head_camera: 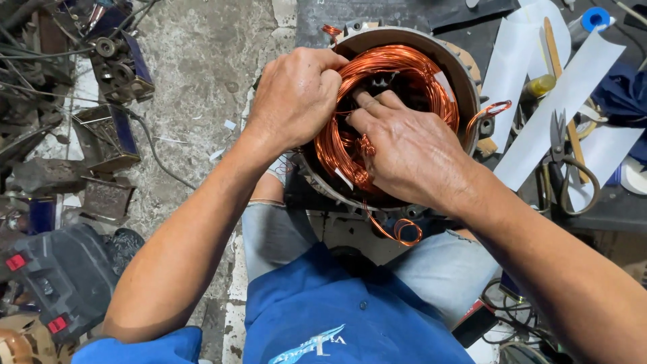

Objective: Securing copper coils into a motor stator using a wooden stick for compression and pliers for wire manipulation.

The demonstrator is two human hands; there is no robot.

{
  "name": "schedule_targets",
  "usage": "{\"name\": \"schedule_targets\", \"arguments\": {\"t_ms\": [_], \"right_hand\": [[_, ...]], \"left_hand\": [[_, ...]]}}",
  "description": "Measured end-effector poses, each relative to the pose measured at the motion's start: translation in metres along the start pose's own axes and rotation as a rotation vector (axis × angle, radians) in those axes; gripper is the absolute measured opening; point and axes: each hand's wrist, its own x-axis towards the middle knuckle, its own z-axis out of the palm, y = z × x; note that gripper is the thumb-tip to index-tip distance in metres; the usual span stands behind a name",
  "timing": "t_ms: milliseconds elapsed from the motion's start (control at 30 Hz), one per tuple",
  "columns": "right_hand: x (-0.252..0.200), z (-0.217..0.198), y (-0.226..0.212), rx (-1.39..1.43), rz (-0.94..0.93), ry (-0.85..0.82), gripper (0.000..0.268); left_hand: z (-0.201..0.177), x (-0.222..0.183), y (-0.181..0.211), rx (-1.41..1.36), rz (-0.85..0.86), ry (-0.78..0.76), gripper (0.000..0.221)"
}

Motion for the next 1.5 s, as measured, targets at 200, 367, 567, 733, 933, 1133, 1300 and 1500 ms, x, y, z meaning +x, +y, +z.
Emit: {"name": "schedule_targets", "arguments": {"t_ms": [200, 367, 567, 733, 933, 1133, 1300, 1500], "right_hand": [[0.005, -0.011, -0.007, 0.092, 0.098, -0.085, 0.039], [0.007, -0.013, -0.003, 0.099, 0.041, -0.134, 0.031], [0.006, -0.006, 0.001, 0.059, 0.085, -0.189, 0.041], [-0.022, 0.004, -0.009, 0.007, 0.032, 0.072, 0.046], [-0.074, 0.007, -0.036, 0.135, 0.234, 0.624, 0.038], [-0.074, 0.058, -0.031, 0.661, 0.657, 0.994, 0.061], [-0.054, 0.068, -0.029, 1.090, 0.531, 1.190, 0.062], [-0.057, 0.065, -0.025, 1.075, 0.567, 1.198, 0.061]], "left_hand": [[-0.003, -0.002, 0.005, 0.003, -0.005, -0.019, 0.048], [-0.004, -0.001, 0.006, 0.080, -0.023, -0.063, 0.040], [-0.020, -0.005, 0.010, 0.053, 0.078, -0.111, 0.022], [-0.037, -0.012, 0.002, -0.044, 0.103, 0.142, 0.025], [-0.023, 0.015, -0.047, -0.396, 0.086, 0.107, 0.051], [0.010, 0.025, -0.048, -0.990, 0.037, -0.284, 0.077], [0.010, 0.023, -0.042, -1.133, 0.014, -0.300, 0.086], [0.008, 0.019, -0.042, -1.041, 0.078, -0.290, 0.092]]}}
